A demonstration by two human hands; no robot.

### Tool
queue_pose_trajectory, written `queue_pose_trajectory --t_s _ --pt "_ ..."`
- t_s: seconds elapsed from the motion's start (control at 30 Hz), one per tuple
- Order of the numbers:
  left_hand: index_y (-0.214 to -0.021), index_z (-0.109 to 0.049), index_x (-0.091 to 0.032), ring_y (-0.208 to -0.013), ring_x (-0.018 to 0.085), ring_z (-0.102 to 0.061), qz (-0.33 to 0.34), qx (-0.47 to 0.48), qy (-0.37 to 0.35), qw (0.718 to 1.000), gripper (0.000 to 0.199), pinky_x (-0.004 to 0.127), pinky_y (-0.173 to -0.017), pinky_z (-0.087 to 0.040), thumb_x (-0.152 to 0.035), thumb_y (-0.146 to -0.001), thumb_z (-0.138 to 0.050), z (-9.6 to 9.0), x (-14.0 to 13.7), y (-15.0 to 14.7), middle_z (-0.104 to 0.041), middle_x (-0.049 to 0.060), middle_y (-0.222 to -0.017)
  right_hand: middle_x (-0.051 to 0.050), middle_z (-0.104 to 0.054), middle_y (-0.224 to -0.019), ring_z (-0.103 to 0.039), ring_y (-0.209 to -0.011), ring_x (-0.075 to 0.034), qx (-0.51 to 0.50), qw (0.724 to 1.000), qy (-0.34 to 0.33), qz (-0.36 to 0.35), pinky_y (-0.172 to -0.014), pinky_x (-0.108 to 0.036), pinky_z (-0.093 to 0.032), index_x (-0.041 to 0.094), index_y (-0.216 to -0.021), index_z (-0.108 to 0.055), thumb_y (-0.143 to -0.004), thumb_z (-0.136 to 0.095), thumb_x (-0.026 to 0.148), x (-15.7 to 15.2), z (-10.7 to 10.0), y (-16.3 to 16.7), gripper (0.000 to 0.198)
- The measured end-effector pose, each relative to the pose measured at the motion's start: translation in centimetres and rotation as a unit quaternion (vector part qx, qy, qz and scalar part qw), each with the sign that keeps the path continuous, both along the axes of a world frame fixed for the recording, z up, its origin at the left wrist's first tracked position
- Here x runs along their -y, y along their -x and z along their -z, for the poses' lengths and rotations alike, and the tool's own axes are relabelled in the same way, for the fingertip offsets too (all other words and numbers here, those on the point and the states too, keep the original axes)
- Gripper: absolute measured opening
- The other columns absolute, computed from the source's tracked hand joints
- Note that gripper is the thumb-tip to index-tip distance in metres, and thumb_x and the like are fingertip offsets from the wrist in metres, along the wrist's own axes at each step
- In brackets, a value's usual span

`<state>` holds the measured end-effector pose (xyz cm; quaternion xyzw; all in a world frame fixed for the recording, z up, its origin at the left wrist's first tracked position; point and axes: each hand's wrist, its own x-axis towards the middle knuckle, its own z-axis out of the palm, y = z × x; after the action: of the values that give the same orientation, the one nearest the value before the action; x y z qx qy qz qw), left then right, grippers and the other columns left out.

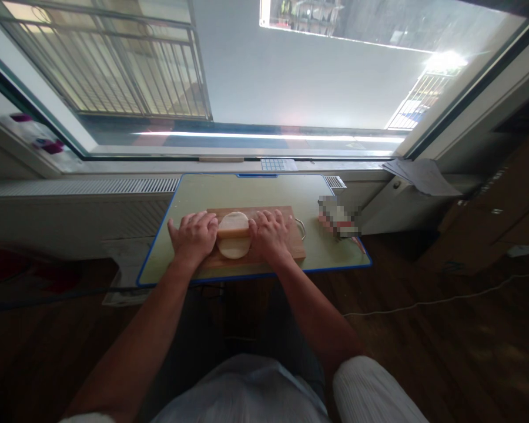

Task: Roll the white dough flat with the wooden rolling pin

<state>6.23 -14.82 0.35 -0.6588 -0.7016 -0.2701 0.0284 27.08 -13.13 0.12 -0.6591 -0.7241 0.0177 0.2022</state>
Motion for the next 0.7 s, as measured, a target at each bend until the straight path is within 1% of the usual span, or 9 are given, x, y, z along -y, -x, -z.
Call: queue_pose_trajectory --t_s 0.13,0.23,0.3,0.37,0.47,0.57,0.7 --pt "-0.116 -0.08 -0.027 -0.128 0.035 -0.062 -0.013 0.0 0.017 1.0 0.037 0.075 -0.129 -0.016 -0.039 -0.106 -0.046 -0.5 -1.0 0.0 -0.077 0.011 -0.136 -0.01 -0.067 -0.154 -0.046 -0.149 -0.035 -0.007 1.0 0.002 0.0 -0.13 -0.066 -0.02 0.026 -0.145 -0.07 -0.112 -0.043 0.051 -1.1 -0.5 0.2 0.05" --pt "-0.115 -0.081 -0.027 -0.125 0.035 -0.063 -0.026 0.002 0.025 0.999 0.038 0.073 -0.128 -0.019 -0.038 -0.106 -0.046 -0.5 -1.8 0.0 -0.078 0.011 -0.134 -0.012 -0.071 -0.147 -0.051 -0.143 -0.035 -0.005 1.0 -0.005 0.003 -0.129 -0.064 -0.023 0.025 -0.138 -0.073 -0.112 -0.044 0.052 -1.6 -0.9 0.3 0.048" --pt "-0.114 -0.081 -0.027 -0.124 0.035 -0.063 -0.03 0.002 0.028 0.999 0.038 0.072 -0.128 -0.02 -0.038 -0.105 -0.046 -0.5 -2.1 -0.1 -0.078 0.012 -0.132 -0.012 -0.072 -0.144 -0.051 -0.143 -0.036 0.004 1.0 -0.007 0.0 -0.128 -0.065 -0.024 0.025 -0.133 -0.075 -0.112 -0.043 0.05 -1.7 -1.1 0.4 0.046" --pt "-0.112 -0.081 -0.027 -0.122 0.035 -0.064 -0.025 -0.001 0.03 0.999 0.039 0.072 -0.127 -0.021 -0.038 -0.106 -0.044 -0.3 -2.0 0.0 -0.079 0.011 -0.131 -0.011 -0.07 -0.148 -0.048 -0.147 -0.037 0.009 1.0 -0.002 -0.002 -0.128 -0.068 -0.023 0.026 -0.135 -0.074 -0.113 -0.042 0.047 -1.4 -1.2 0.5 0.045" --pt "-0.11 -0.08 -0.028 -0.122 0.034 -0.064 -0.014 -0.006 0.026 1.0 0.04 0.072 -0.127 -0.02 -0.04 -0.107 -0.042 -0.1 -1.5 0.0 -0.079 0.011 -0.13 -0.009 -0.067 -0.153 -0.043 -0.153 -0.036 -0.001 1.0 -0.004 0.002 -0.129 -0.073 -0.015 0.028 -0.138 -0.072 -0.115 -0.038 0.044 -0.5 -1.0 0.8 0.044" --pt "-0.115 -0.079 -0.028 -0.127 0.034 -0.062 -0.005 -0.006 0.021 1.0 0.041 0.072 -0.128 -0.018 -0.042 -0.108 -0.041 0.1 -0.5 0.0 -0.077 0.011 -0.136 -0.007 -0.068 -0.153 -0.042 -0.155 -0.033 -0.023 0.999 -0.023 0.005 -0.131 -0.073 -0.011 0.027 -0.135 -0.073 -0.117 -0.035 0.041 0.8 -0.4 1.2 0.044" --pt "-0.132 -0.075 -0.029 -0.143 0.034 -0.055 0.002 -0.002 0.011 1.0 0.043 0.072 -0.131 -0.014 -0.043 -0.109 -0.041 0.5 1.0 0.1 -0.068 0.01 -0.153 -0.007 -0.066 -0.156 -0.04 -0.158 -0.031 -0.04 0.999 -0.037 -0.002 -0.132 -0.071 -0.011 0.027 -0.136 -0.072 -0.117 -0.034 0.041 2.5 0.3 1.3 0.045"
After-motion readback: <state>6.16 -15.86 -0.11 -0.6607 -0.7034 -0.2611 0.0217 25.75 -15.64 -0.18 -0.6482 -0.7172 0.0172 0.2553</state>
